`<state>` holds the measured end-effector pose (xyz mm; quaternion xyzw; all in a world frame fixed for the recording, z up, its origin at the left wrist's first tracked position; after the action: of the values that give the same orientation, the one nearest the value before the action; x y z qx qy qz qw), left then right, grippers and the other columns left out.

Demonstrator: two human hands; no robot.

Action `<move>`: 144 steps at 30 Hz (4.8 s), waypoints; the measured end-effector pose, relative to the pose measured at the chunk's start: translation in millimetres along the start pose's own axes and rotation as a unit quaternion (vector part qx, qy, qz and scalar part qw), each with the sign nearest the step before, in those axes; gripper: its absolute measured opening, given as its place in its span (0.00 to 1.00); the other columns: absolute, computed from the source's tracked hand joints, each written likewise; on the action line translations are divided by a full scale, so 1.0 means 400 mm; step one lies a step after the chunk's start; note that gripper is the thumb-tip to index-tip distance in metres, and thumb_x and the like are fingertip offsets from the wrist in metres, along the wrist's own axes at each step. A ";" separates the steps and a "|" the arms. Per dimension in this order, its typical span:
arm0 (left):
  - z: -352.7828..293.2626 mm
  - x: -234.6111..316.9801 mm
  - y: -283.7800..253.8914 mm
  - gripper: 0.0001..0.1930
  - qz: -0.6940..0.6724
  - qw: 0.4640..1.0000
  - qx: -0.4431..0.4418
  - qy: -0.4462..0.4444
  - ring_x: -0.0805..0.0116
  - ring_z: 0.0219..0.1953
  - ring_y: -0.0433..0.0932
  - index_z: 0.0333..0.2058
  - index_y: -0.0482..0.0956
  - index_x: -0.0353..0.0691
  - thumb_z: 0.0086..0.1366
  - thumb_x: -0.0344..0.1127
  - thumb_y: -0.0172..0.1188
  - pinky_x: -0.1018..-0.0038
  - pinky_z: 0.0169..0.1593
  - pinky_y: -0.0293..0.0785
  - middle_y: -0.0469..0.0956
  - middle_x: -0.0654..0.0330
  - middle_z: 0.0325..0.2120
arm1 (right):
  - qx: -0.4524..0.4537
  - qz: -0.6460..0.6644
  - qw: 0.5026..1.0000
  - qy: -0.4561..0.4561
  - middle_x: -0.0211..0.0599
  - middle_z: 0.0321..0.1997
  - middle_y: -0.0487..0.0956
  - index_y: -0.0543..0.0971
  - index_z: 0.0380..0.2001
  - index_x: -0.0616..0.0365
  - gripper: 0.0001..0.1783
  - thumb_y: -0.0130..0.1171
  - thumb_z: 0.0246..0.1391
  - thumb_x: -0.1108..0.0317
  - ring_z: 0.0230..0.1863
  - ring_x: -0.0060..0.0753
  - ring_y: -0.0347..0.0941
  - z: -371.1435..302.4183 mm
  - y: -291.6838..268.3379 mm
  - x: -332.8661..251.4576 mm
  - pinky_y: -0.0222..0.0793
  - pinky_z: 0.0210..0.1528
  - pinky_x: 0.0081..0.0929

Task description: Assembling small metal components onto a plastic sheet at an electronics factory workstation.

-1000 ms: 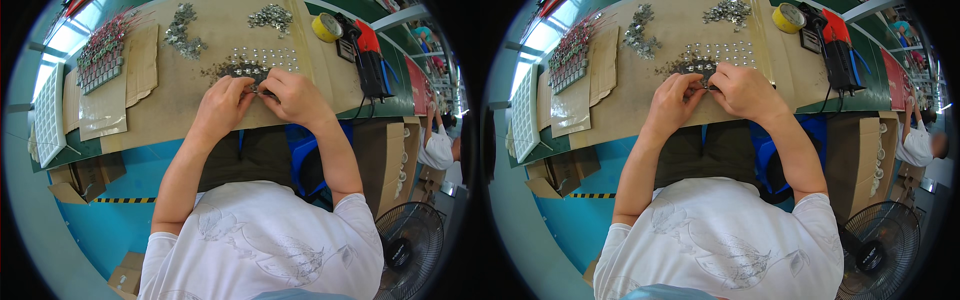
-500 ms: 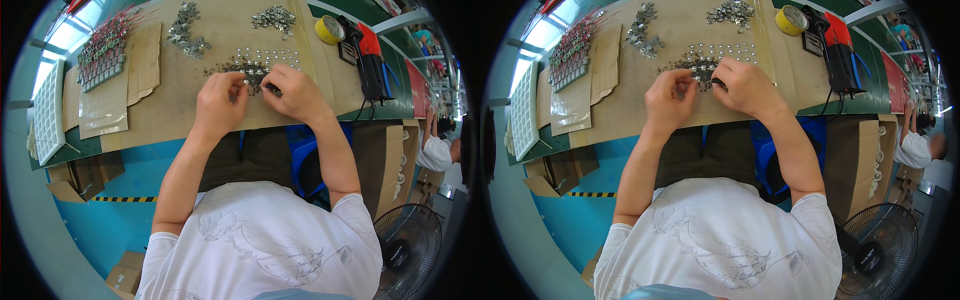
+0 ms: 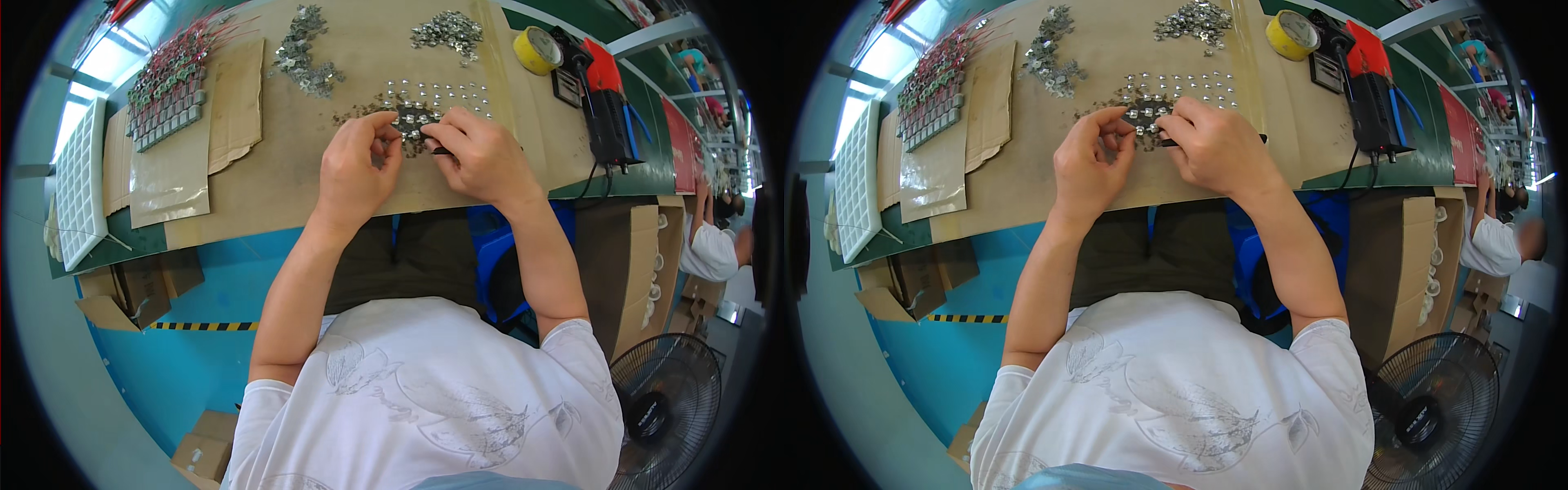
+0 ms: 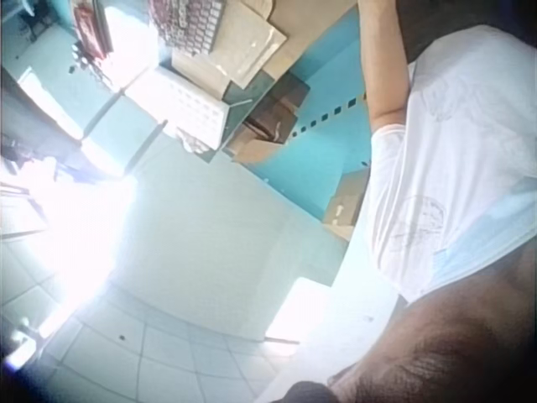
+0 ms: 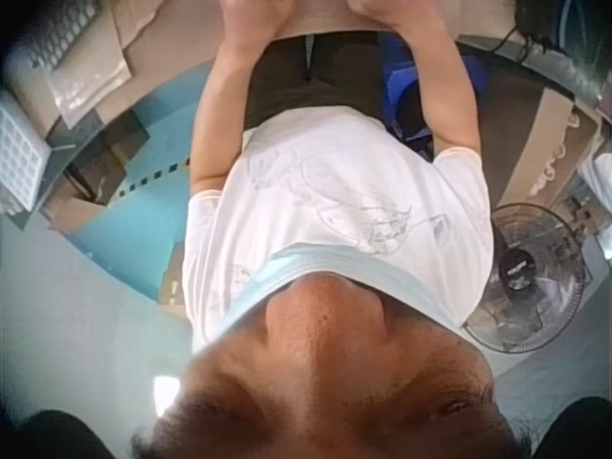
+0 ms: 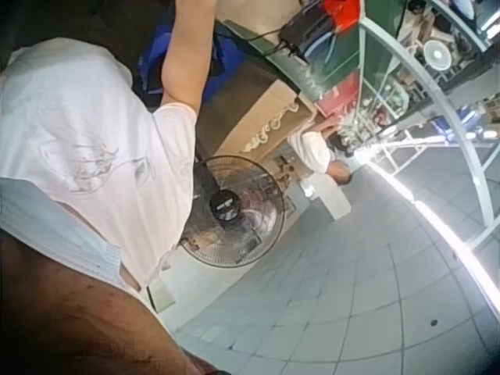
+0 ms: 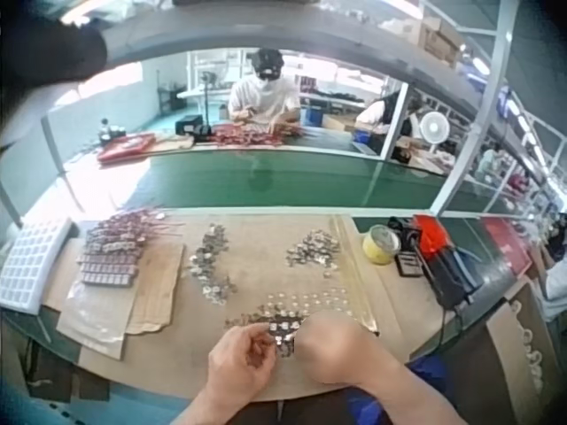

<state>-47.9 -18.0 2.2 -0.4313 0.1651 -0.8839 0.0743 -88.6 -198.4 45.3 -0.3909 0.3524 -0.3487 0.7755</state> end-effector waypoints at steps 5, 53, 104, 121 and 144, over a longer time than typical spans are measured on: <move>0.000 0.012 0.008 0.22 -0.021 0.998 -0.055 0.027 0.75 0.31 0.81 0.53 0.84 0.37 0.59 0.18 0.73 0.77 0.32 0.77 0.87 0.62 0.35 | 0.007 0.055 0.998 -0.007 0.36 0.36 0.79 0.84 0.39 0.55 0.13 0.72 0.48 0.72 0.32 0.44 0.82 -0.004 0.011 0.000 0.80 0.32 0.40; 0.007 0.027 0.005 0.11 0.033 0.997 -0.060 0.036 0.60 0.30 0.80 0.41 0.84 0.39 0.61 0.24 0.72 0.65 0.34 0.78 0.83 0.60 0.31 | -0.214 0.124 0.958 0.143 0.43 0.37 0.81 0.86 0.32 0.60 0.07 0.70 0.49 0.70 0.41 0.51 0.81 -0.074 -0.054 0.055 0.78 0.45 0.43; -0.011 0.053 0.084 0.08 -0.133 0.984 -0.088 -0.075 0.74 0.26 0.82 0.39 0.89 0.38 0.63 0.22 0.75 0.77 0.28 0.74 0.86 0.60 0.30 | 0.034 0.216 0.973 0.069 0.32 0.35 0.88 0.89 0.47 0.57 0.19 0.74 0.51 0.84 0.24 0.19 0.71 -0.052 -0.076 0.057 0.66 0.26 0.21; -0.028 0.025 0.083 0.07 -0.146 0.976 -0.060 -0.151 0.79 0.26 0.78 0.39 0.87 0.37 0.63 0.25 0.75 0.79 0.26 0.70 0.84 0.62 0.29 | -0.003 0.083 0.989 0.125 0.40 0.37 0.87 0.90 0.42 0.60 0.11 0.76 0.56 0.71 0.36 0.42 0.84 -0.050 -0.003 0.112 0.81 0.41 0.35; -0.025 0.032 0.081 0.05 -0.135 0.978 -0.076 -0.141 0.79 0.24 0.76 0.37 0.87 0.37 0.64 0.25 0.74 0.78 0.27 0.70 0.83 0.63 0.27 | -0.162 0.137 0.956 0.203 0.40 0.36 0.83 0.88 0.35 0.59 0.08 0.77 0.52 0.71 0.36 0.39 0.83 -0.111 -0.087 0.102 0.79 0.41 0.34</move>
<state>-64.0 -49.7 -5.8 -0.5742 0.1596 -0.8011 -0.0561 -113.3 -263.6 44.2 -0.3803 0.6045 -0.2496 0.6539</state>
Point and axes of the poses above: each hand's wrist, its own z-axis towards the middle knuckle, its own y-axis out of the palm, x = y × z, the point moved 5 cm from there along z, towards the middle knuckle
